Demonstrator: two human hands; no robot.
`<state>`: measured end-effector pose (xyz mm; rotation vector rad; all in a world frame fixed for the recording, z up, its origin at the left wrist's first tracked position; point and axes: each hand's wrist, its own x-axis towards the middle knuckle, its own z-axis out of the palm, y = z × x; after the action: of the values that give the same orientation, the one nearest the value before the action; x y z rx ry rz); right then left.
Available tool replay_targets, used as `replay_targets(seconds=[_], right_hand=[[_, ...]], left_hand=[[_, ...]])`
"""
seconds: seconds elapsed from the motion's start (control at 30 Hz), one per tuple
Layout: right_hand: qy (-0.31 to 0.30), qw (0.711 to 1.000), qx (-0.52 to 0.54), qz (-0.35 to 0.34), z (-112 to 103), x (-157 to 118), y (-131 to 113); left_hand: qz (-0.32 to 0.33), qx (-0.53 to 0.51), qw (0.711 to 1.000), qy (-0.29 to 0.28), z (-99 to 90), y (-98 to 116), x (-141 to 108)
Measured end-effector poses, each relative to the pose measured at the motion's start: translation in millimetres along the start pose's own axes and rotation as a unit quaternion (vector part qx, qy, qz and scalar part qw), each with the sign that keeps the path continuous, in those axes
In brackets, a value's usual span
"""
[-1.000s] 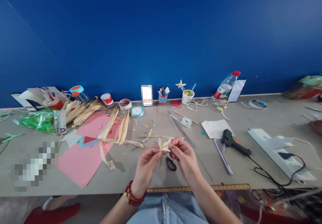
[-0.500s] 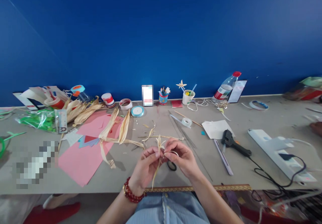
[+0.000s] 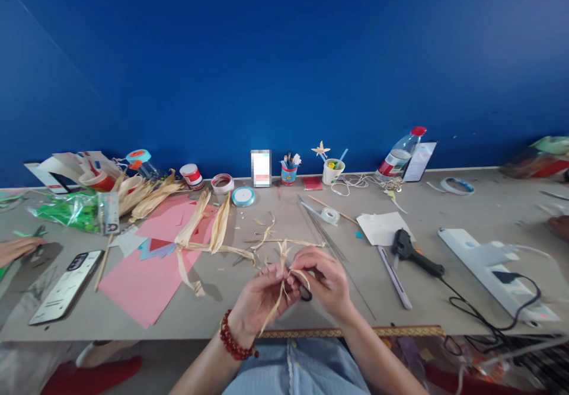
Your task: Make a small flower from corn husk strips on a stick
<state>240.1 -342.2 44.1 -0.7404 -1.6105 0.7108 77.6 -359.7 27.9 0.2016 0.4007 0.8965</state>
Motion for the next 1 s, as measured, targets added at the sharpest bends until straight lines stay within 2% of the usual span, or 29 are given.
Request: replay_targets(seconds=[0.17,0.23,0.33,0.43,0.5,0.6,0.73,0.87,1.0], right_hand=[[0.02,1.0,0.004,0.009,5,-4,-1],[0.047,0.998,0.021,0.023,5,-5,-1],[0.081,0.995,0.035,0.055,1,-4,-2],[0.05,0.995,0.024,0.08,-3,-4,-5],[0.029,0.996,0.018,0.087,-3,-4,-6],[0.031,0.996,0.008,0.089,2,-5,-8],[0.043,0.996,-0.034,0.074,9,-5,-10],[0.046,0.994,-0.088,0.053,11,-6,-12],[0.028,0.988,-0.141,0.052,11,-9,-10]], left_hand=[[0.043,0.03,0.998,0.034,-1.0,-5,-1],[0.065,0.049,0.996,0.038,-1.4,-6,0],[0.125,0.101,0.984,0.072,-1.3,-5,3],[0.203,0.17,0.956,0.129,-0.8,-3,5],[0.232,0.214,0.936,0.155,-0.4,-3,6],[0.27,0.275,0.906,0.176,0.1,-4,7],[0.308,0.319,0.876,0.191,-1.3,-8,8],[0.316,0.362,0.857,0.184,-5.8,-10,8],[0.331,0.43,0.82,0.182,-9.2,-10,5]])
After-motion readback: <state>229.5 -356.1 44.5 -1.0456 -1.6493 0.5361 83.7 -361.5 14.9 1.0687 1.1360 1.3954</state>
